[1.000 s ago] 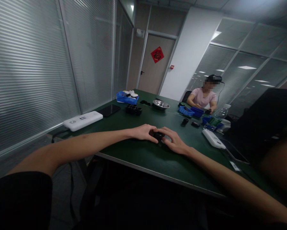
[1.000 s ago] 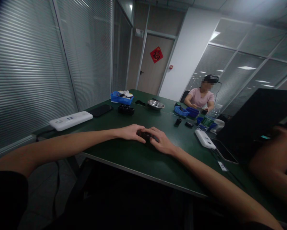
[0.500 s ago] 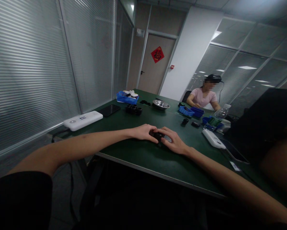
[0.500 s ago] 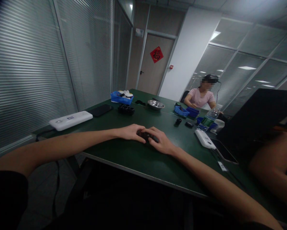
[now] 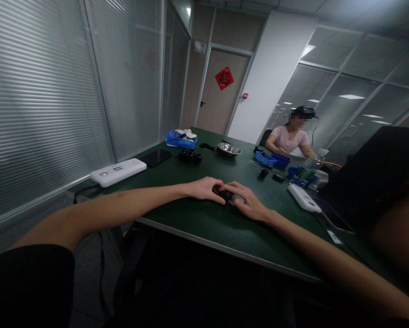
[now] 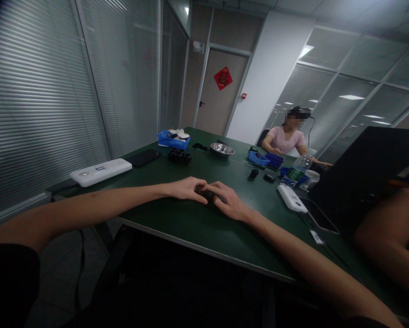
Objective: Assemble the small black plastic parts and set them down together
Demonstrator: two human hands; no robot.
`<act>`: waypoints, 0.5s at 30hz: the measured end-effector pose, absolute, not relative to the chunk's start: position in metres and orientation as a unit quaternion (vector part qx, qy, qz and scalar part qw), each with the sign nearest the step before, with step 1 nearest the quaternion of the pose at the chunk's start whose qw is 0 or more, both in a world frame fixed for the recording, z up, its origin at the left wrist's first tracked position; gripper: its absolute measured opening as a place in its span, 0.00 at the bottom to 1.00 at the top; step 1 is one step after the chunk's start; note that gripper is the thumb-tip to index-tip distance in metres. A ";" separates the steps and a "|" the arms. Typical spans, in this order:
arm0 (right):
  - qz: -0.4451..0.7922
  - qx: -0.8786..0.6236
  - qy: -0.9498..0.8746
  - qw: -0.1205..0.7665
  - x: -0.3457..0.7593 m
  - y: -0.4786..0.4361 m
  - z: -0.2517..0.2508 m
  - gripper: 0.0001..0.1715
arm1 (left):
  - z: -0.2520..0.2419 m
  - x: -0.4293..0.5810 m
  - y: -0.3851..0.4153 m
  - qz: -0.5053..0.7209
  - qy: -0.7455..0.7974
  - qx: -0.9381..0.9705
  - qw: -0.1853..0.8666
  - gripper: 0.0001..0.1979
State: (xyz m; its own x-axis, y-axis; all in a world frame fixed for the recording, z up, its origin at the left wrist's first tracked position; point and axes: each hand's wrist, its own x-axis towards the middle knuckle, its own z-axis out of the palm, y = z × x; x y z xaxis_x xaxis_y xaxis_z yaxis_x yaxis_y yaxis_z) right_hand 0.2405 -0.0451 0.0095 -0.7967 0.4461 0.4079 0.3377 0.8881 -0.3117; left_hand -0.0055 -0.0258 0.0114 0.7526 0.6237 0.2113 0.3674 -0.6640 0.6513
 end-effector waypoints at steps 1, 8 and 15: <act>0.112 -0.209 -0.941 0.240 0.241 -0.045 0.010 0.25 | 0.011 -0.005 -0.026 0.214 0.279 0.887 0.299 0.24; 0.115 -0.206 -0.942 0.237 0.242 -0.044 0.009 0.25 | 0.011 -0.005 -0.025 0.211 0.283 0.889 0.292 0.24; 0.113 -0.192 -0.943 0.249 0.242 -0.044 0.009 0.23 | 0.013 -0.005 -0.027 0.210 0.282 0.889 0.293 0.23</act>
